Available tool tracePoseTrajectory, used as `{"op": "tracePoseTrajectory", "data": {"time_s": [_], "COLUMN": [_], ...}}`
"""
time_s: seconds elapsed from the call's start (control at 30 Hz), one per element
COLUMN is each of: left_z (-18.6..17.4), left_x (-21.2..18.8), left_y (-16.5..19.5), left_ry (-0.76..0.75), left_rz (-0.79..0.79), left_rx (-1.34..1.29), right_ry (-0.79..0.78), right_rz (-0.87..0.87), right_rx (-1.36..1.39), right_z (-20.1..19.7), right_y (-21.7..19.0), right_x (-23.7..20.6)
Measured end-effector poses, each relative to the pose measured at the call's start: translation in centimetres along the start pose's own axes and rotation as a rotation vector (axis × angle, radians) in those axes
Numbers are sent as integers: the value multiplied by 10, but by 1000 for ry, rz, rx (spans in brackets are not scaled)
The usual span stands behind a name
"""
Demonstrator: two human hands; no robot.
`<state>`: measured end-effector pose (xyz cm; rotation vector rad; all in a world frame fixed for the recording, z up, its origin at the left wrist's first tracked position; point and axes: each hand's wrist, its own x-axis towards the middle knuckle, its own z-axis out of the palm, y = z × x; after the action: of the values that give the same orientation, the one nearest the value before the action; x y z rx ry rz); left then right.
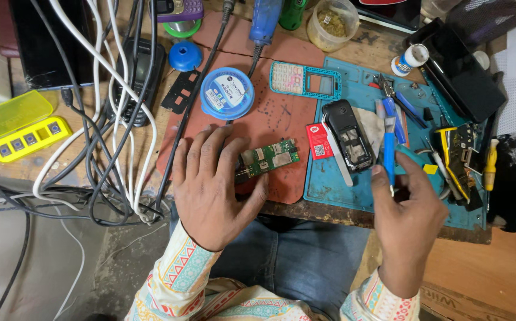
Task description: The person works on a green circuit board at a cluttered repair bench. They hold the board and use a soldering iron on its components, then use pliers to grip and reposition parts on the board, and finally use a hot air gun while holding tweezers against the board.
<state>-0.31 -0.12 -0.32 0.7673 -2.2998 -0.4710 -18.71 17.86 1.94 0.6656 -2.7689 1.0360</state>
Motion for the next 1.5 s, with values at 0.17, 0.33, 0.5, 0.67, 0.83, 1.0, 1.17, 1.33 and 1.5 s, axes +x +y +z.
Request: {"op": "tracePoseTrajectory", "data": {"time_s": [0.17,0.33,0.5,0.67,0.83,1.0,1.17,1.33,1.5], "left_z": [-1,-3,-5,-7,-5,-8,-14,-12,-6], "left_x": [-2,-3,-3,-2,-1,-5,-11,-19,-28], "left_y": [-1,-3,-3,-1,-1,-6,-14,-20,-20], "left_ry": [-8,-16,-29,-61,-54,-32,-14,10,52], "left_rz": [0,10,18,25,28,16,-6,-27,-149], "left_rx": [-33,-58,-58,-12,27,-101,-303,-418,-811], "right_ry": [103,128,117,250,-121,-333,-418,-428,-384], "right_rz": [-356,-339,60,40,-35,-786,-914,-946,-801], "right_rx": [-144,-29,977,1444,819,198,166,173,294], "right_z": [0,1,-5,-36,-25,30,53,55,52], "right_y": [6,4,9,19,-9,-53,-75,-77,-66], "right_x": [15,13,14,-15,-19,-6,-6,-4,-8]}}
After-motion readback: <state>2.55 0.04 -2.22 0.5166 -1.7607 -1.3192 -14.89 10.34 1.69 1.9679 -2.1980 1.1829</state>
